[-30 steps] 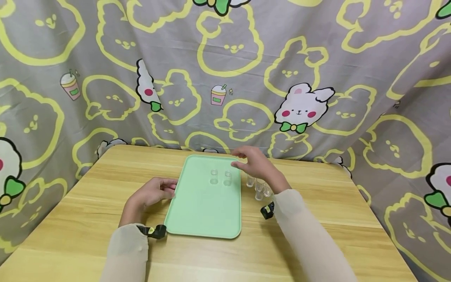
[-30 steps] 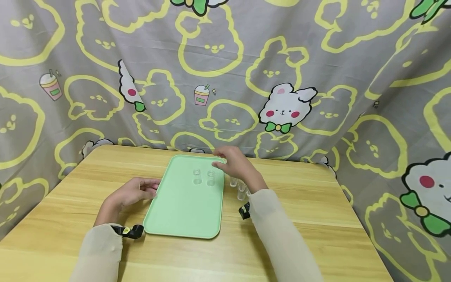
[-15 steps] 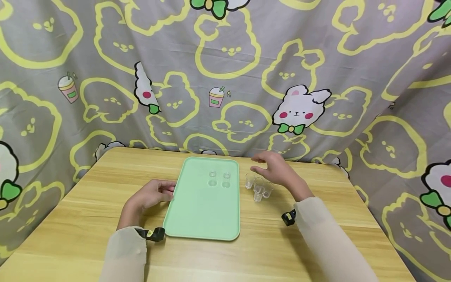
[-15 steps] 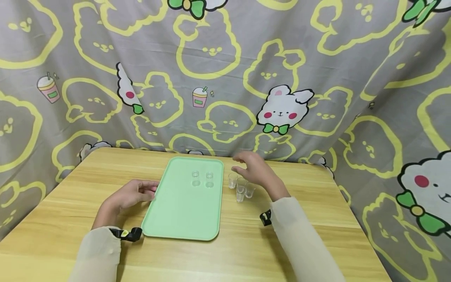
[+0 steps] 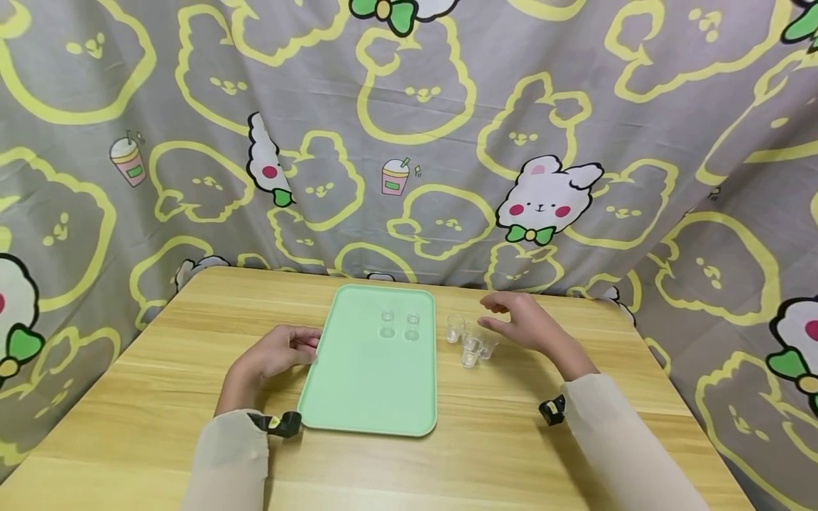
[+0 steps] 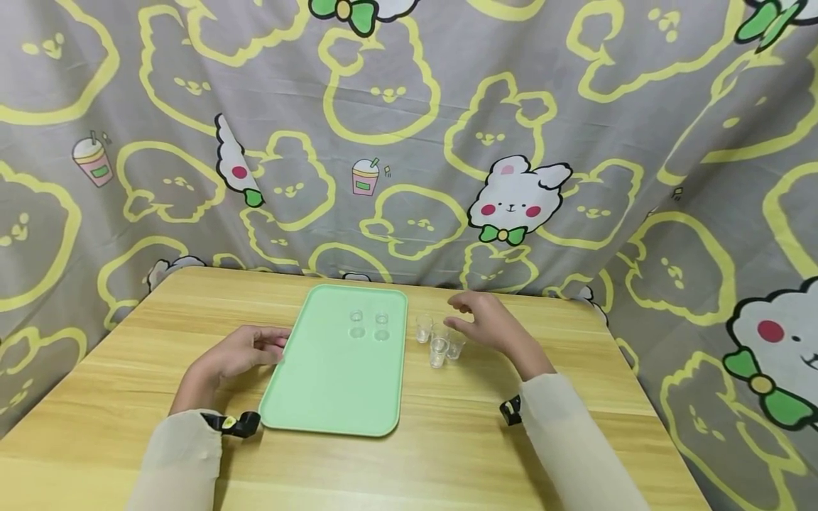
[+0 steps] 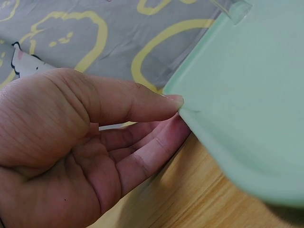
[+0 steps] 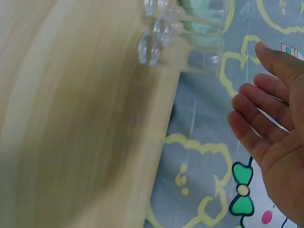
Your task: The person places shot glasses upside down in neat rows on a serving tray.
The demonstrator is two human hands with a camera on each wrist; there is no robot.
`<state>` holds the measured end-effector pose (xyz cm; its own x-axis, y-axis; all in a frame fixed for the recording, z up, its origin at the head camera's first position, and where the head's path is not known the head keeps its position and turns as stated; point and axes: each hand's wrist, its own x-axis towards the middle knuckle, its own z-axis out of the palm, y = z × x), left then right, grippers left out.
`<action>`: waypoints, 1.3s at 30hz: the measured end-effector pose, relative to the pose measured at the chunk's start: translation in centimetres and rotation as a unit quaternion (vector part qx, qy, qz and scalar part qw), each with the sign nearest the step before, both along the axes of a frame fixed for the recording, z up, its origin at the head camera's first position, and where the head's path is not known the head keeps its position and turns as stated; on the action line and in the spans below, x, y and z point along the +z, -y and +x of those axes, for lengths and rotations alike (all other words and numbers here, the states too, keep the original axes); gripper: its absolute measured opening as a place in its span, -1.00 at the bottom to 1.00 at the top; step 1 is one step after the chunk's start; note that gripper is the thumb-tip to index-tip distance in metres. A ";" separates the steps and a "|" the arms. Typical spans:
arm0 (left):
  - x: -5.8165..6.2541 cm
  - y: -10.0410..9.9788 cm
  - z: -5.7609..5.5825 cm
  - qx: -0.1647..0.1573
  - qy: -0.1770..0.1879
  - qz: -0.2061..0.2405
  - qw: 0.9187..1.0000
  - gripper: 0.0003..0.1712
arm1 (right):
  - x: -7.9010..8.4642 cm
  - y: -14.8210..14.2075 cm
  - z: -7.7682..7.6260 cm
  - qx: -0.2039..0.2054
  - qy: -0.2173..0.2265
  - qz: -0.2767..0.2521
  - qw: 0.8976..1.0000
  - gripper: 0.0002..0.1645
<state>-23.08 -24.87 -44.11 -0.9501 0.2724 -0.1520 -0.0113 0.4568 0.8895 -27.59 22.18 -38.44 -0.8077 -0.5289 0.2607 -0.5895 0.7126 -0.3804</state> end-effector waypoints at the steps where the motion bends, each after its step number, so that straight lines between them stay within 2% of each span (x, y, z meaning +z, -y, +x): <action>1: 0.0 0.0 0.0 0.002 0.001 0.000 1.000 -0.39 | -0.1 -0.3 0.0 0.000 0.011 -0.003 1.000 -0.52; 10: 0.0 0.1 -0.1 -0.006 -0.004 0.005 1.000 -0.38 | -1.2 -3.2 0.2 0.011 0.132 -0.010 0.991 -0.46; 18: -0.1 0.1 0.0 0.005 0.000 0.003 1.000 -0.39 | -2.4 -4.2 0.0 0.039 0.197 -0.043 0.979 -0.44; 27: 0.0 0.0 0.1 0.003 0.000 0.000 1.000 -0.39 | -4.3 -3.6 -0.1 0.059 0.218 -0.071 0.971 -0.60; 34: 0.0 0.0 0.1 0.000 -0.002 0.003 1.000 -0.39 | -5.1 -3.0 -0.2 0.058 0.184 -0.046 0.980 -0.68; 39: 0.1 -0.1 0.2 -0.001 -0.003 0.005 1.000 -0.39 | -5.5 -2.7 -0.4 0.047 0.187 -0.039 0.980 -0.70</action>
